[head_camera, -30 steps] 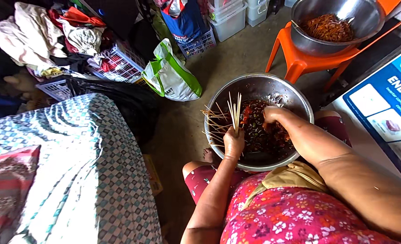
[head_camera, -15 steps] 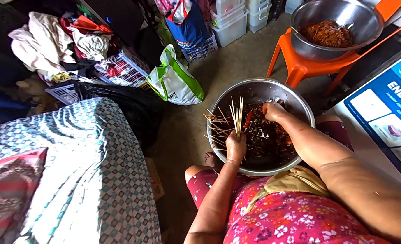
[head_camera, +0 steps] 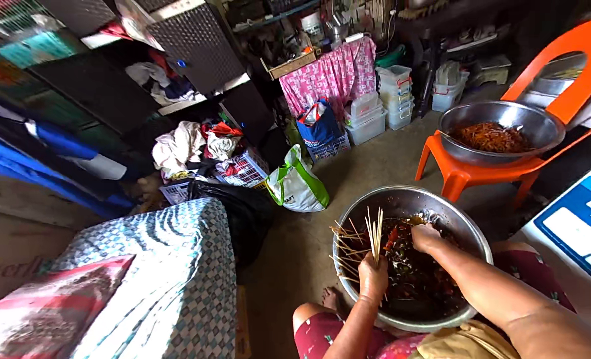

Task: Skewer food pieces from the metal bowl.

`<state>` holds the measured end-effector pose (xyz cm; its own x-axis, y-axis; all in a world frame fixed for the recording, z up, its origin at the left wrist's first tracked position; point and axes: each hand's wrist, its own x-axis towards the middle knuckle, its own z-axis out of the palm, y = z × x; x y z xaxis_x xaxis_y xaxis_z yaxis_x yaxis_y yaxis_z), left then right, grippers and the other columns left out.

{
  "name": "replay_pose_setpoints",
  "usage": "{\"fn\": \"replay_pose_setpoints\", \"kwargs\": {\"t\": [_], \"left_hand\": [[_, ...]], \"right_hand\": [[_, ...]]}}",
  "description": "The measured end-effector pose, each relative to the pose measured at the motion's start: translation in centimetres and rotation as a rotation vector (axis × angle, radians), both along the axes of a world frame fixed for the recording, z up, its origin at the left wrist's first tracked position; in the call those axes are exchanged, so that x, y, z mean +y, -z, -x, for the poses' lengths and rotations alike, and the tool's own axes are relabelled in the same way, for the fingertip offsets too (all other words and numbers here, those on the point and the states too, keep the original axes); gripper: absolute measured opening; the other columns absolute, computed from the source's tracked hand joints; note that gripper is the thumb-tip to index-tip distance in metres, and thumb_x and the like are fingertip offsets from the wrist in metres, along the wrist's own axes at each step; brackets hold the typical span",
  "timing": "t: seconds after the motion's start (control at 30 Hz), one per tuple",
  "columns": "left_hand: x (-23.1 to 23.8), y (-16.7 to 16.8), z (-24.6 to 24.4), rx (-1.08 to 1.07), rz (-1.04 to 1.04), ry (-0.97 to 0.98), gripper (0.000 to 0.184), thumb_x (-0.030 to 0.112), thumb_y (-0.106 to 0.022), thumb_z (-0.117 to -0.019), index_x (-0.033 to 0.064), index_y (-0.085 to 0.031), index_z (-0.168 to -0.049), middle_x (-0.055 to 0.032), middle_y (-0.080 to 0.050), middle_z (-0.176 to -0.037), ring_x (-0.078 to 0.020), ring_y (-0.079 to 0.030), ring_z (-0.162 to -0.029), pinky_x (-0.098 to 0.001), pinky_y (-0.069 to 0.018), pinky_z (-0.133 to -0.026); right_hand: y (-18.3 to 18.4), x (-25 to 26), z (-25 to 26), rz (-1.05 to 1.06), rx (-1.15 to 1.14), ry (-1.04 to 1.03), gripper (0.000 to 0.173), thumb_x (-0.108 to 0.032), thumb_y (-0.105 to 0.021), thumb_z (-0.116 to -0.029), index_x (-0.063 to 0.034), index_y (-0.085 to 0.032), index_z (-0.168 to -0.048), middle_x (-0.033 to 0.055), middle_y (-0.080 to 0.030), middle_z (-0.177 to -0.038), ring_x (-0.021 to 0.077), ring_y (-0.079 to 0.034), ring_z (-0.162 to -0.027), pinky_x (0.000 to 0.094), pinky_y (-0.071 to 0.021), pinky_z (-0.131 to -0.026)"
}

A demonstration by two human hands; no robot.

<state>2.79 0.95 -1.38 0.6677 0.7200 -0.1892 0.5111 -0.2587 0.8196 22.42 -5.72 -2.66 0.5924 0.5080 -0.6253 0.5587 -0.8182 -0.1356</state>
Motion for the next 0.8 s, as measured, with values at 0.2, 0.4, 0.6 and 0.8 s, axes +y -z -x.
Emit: {"fn": "replay_pose_setpoints", "kwargs": {"t": [0.2, 0.4, 0.6, 0.8], "left_hand": [[0.2, 0.2, -0.1, 0.004, 0.001, -0.007, 0.019, 0.018, -0.061, -0.1012, 0.0002, -0.067, -0.102, -0.011, -0.063, -0.081, -0.0228, -0.062, -0.075, -0.0447, -0.0523, -0.074], [0.1, 0.3, 0.0, 0.0, 0.027, 0.002, 0.017, 0.017, -0.061, -0.1007, 0.001, -0.067, -0.102, -0.0096, -0.062, -0.081, -0.0211, -0.061, -0.074, -0.0428, -0.0524, -0.074], [-0.1, 0.2, 0.0, -0.013, 0.032, 0.014, 0.017, 0.017, -0.062, -0.1004, 0.0009, -0.067, -0.102, -0.0088, -0.061, -0.079, -0.0203, -0.06, -0.073, -0.0422, -0.0517, -0.072], [-0.2, 0.2, 0.1, -0.02, 0.031, 0.005, 0.016, 0.017, -0.062, -0.1004, 0.0009, -0.067, -0.101, -0.0082, -0.06, -0.078, -0.0195, -0.059, -0.071, -0.0413, -0.0512, -0.071]], "right_hand": [[3.5, 0.7, -0.2, -0.017, 0.106, -0.295, 0.04, -0.015, -0.069, -0.0926, 0.0035, -0.064, -0.128, 0.028, -0.06, -0.136, 0.0451, -0.055, -0.13, 0.0671, -0.0437, -0.105], [3.5, 0.4, -2.3, -0.265, 0.224, -0.008, 0.031, -0.016, -0.063, -0.098, 0.0032, -0.065, -0.123, 0.0269, -0.066, -0.121, 0.0399, -0.065, -0.111, 0.0586, -0.051, -0.096], [3.2, 0.4, -2.4, -0.52, 0.399, 0.24, 0.031, 0.0, -0.058, -0.0958, 0.0041, -0.059, -0.127, 0.0235, -0.065, -0.115, 0.0298, -0.068, -0.094, 0.0465, -0.0561, -0.087], [2.0, 0.0, -1.5, -0.215, 0.003, 0.032, 0.061, -0.017, -0.079, -0.0847, 0.0026, -0.055, -0.138, 0.03, -0.048, -0.147, 0.0486, -0.041, -0.141, 0.0673, -0.039, -0.11]]}}
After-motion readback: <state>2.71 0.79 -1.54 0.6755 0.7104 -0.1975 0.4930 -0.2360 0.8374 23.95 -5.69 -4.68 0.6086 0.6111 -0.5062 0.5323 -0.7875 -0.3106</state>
